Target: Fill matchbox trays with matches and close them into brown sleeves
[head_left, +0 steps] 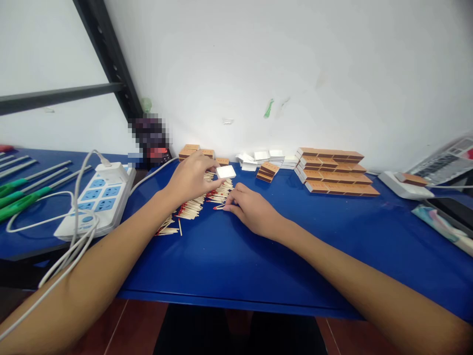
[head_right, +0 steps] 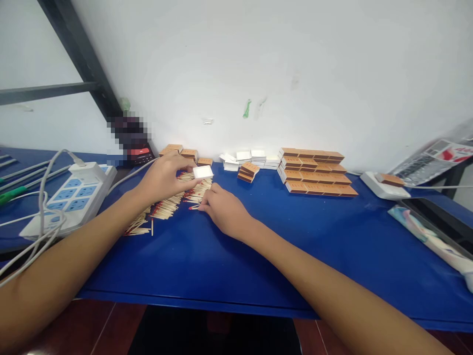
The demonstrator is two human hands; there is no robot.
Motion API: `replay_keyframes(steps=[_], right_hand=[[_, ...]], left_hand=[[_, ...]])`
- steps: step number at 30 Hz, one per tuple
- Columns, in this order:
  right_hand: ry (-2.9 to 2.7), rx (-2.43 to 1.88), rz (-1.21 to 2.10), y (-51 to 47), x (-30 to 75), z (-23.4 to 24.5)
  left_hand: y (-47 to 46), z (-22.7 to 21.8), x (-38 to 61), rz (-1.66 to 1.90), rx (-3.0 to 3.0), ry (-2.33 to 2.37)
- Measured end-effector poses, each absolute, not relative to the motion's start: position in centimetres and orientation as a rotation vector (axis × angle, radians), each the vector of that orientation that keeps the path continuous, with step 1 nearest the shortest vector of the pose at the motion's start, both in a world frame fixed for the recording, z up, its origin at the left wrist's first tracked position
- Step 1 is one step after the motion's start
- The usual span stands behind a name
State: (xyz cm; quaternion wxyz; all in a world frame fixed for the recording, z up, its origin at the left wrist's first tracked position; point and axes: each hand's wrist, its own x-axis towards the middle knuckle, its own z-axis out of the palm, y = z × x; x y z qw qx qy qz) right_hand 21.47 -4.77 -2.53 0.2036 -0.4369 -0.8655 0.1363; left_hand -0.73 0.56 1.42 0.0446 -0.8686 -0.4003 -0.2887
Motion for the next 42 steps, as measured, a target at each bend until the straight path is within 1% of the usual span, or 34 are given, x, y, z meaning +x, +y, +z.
replay_keyframes(steps=[5,9,17,25,34,42], right_hand=[[-2.412,-1.169,0.141,-3.2,24.4,-1.7],[-2.361,-1.15,-0.025,-2.0,26.2,-1.2],[-2.331,-1.162,-0.111,-2.3,25.8,-1.2],[-2.229,-1.085,-0.057,-2.6,25.6,-0.9],[-2.456,-1.133,0.338,-2.2,25.3,-2.5],[-2.486,-1.19,0.492,-3.5,23.6,-2.1]], left_hand=[[0.7,1.0,-0.8,-0.802,-2.712,-1.168],[0.5,0.7,-0.3,-0.806,-2.758,-1.142],[-0.7,0.8,0.7,-0.913,-2.91,-1.06],[-0.2,1.1,0.4,-0.996,-2.824,-1.07],[0.6,1.5,-0.4,-0.968,-2.72,-1.143],[0.7,1.3,-0.6,-0.933,-2.706,-1.114]])
